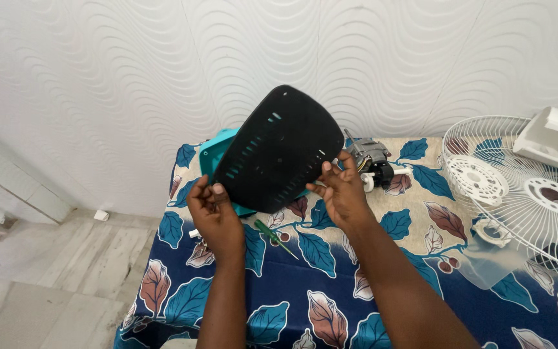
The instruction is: The person uses a screwdriver to fasten screws into a teal fan housing, then attaches a black fan base plate and secures it with additional screws. The hands manipulate the fan parts and screwdriver throughout the clip.
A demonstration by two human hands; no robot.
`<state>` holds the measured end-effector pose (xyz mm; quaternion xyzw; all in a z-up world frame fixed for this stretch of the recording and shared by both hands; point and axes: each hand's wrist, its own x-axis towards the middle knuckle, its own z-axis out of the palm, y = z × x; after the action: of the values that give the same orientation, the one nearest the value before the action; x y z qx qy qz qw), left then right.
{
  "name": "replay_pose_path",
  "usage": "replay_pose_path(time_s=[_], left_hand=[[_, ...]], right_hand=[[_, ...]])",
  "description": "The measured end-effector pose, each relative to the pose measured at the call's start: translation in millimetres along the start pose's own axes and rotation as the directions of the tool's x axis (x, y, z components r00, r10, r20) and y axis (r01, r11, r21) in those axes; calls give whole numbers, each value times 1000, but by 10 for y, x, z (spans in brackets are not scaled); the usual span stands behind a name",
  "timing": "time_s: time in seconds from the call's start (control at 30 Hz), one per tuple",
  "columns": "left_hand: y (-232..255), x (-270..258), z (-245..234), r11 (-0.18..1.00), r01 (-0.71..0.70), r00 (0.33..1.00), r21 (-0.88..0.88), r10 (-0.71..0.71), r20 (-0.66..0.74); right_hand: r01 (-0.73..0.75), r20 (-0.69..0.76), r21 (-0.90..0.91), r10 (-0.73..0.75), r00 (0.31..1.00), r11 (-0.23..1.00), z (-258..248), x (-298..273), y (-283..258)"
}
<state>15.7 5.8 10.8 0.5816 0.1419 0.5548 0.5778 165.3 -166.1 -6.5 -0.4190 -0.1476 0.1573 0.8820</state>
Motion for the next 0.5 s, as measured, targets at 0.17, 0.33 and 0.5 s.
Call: replay_pose_path(time_s=[0.17,0.33,0.5], left_hand=[[-120,12,15,989,147,974,24,-149,172],[-115,10,26,997,73,987,35,-77,138],[65,-14,-74,963,-49,998,266,55,-15]], right_hand=[[-35,74,143,25,997,989,6,-14,-12],[-77,95,107,67,993,991,67,-53,-76],[103,-50,-392,-133,990,914,100,-64,-1]])
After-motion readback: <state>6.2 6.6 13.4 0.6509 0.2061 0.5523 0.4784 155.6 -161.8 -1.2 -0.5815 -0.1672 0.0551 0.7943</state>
